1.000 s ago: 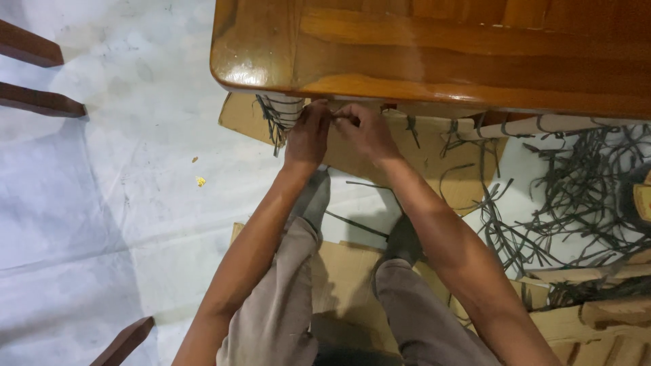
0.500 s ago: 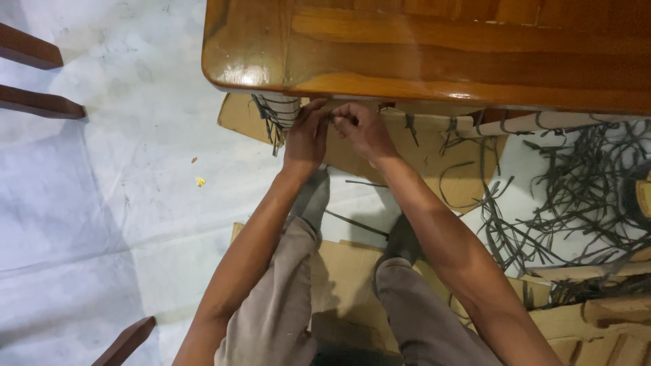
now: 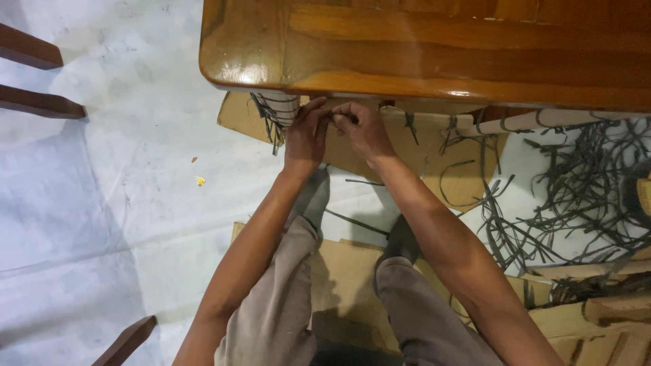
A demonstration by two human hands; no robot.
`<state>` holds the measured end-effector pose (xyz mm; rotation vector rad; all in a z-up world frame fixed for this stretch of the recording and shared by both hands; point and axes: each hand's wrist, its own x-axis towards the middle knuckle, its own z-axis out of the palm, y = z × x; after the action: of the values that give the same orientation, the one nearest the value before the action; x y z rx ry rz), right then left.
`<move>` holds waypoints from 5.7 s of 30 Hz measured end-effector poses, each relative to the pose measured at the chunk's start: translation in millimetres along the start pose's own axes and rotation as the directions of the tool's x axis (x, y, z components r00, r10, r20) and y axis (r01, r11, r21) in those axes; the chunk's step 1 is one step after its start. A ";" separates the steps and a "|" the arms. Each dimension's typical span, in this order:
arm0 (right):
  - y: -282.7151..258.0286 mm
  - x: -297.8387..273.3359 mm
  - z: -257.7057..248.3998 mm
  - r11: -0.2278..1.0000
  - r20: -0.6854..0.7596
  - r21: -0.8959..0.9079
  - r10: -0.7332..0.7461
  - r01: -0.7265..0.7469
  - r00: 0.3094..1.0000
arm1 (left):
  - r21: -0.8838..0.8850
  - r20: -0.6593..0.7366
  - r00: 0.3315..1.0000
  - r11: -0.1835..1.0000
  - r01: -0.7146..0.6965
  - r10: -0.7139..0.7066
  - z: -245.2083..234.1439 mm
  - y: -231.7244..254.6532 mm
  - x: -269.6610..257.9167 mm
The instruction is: Wrapping a small wooden table with plastic ties and cardboard for protection.
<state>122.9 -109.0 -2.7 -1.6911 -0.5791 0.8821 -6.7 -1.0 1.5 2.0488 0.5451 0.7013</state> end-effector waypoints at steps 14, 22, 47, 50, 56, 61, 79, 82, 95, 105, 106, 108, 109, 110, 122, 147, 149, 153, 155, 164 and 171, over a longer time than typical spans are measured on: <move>24.1 -18.6 3.7 0.975 -0.146 -0.213 -0.091 0.058 0.985 | 0.243 -0.119 0.987 0.967 -0.074 0.106 12.6 -4.0 4.1; 18.2 -36.7 12.8 0.956 -0.248 -0.294 -0.070 -0.007 0.966 | 0.311 -0.071 0.997 0.950 0.028 -0.006 15.6 -8.0 5.6; 31.7 -66.1 20.5 0.948 -0.195 -0.320 -0.060 -0.006 0.979 | 0.304 -0.117 0.991 0.952 -0.032 0.071 10.4 1.4 9.5; 38.4 -71.3 18.3 0.939 -0.203 -0.342 -0.095 0.020 0.974 | 0.284 -0.125 0.987 0.957 -0.059 0.098 11.7 -3.2 8.5; 46.7 -95.1 4.3 0.947 -0.097 -0.317 0.011 -0.041 0.995 | 0.258 -0.114 0.983 0.960 -0.107 0.141 10.6 -7.8 5.2; 70.7 -129.4 -13.9 0.951 -0.116 -0.308 -0.032 -0.005 0.993 | 0.171 -0.032 0.997 0.983 -0.068 0.074 5.2 -5.2 1.7; 221.9 -286.5 -108.8 0.974 -0.491 0.214 0.176 -0.077 0.853 | 0.182 0.245 0.968 0.978 -0.097 0.050 -97.0 11.4 -66.1; 193.1 -300.5 -122.4 0.908 -0.416 0.400 0.301 -0.125 0.858 | 0.215 0.302 0.953 0.975 -0.060 -0.008 -139.5 59.3 -51.0; -66.1 -299.7 -221.0 0.964 -0.547 -0.166 -0.264 0.206 0.795 | 0.295 0.180 0.923 0.877 -0.380 0.339 -247.8 198.2 29.8; -278.8 -295.6 -173.8 0.833 -0.320 -0.463 -0.475 0.302 0.820 | 0.052 -0.202 0.968 0.988 -0.144 0.151 -165.8 160.1 85.6; -296.2 -295.5 -159.1 0.819 -0.319 -0.487 -0.491 0.304 0.811 | 0.023 -0.216 0.968 0.992 -0.126 0.128 -155.0 145.6 88.8; -297.7 -292.9 -145.8 0.811 -0.299 -0.492 -0.499 0.317 0.813 | -0.049 -0.166 0.986 0.999 -0.022 0.013 -161.1 168.0 71.3; -301.4 -288.2 -140.5 0.795 -0.280 -0.498 -0.526 0.347 0.803 | -0.113 -0.118 0.990 0.991 0.065 -0.079 -166.1 181.9 69.7; -291.1 -281.0 -139.3 0.795 -0.281 -0.496 -0.528 0.349 0.802 | -0.111 -0.118 0.990 0.992 0.063 -0.076 -166.8 178.6 72.2; -223.2 -219.4 -130.2 0.744 -0.325 -0.637 -0.497 0.202 0.804 | -0.357 -0.081 0.988 0.929 0.096 -0.133 -153.6 174.4 80.5; -175.1 -134.7 -103.9 0.846 -0.820 0.172 -0.162 0.505 0.549 | -0.905 -0.038 0.987 0.425 0.034 -0.159 -138.4 170.7 86.9; -178.2 -133.2 -101.0 0.843 -0.826 0.220 -0.107 0.491 0.554 | -0.899 -0.042 0.984 0.437 0.039 -0.174 -136.3 168.8 84.5; -182.6 -130.4 -96.4 0.771 -0.743 0.213 -0.270 0.600 0.612 | -0.891 -0.082 0.977 0.454 0.016 -0.197 -131.4 160.7 83.2; -185.6 -128.7 -93.4 0.768 -0.717 0.201 -0.308 0.608 0.626 | -0.889 -0.087 0.977 0.457 0.013 -0.195 -133.9 166.4 83.4; -179.4 -114.3 -82.4 0.707 -0.722 0.210 -0.353 0.675 0.595 | -0.849 -0.106 0.978 0.528 0.005 -0.181 -137.6 173.8 75.8; -178.2 -115.4 -84.7 0.743 -0.700 0.142 -0.392 0.654 0.597 | -0.867 -0.146 0.974 0.497 -0.042 -0.173 -127.2 168.4 75.2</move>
<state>130.4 -194.0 209.3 -1.2090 -0.3681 -0.0620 -15.2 33.8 222.7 0.9727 0.2716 0.9172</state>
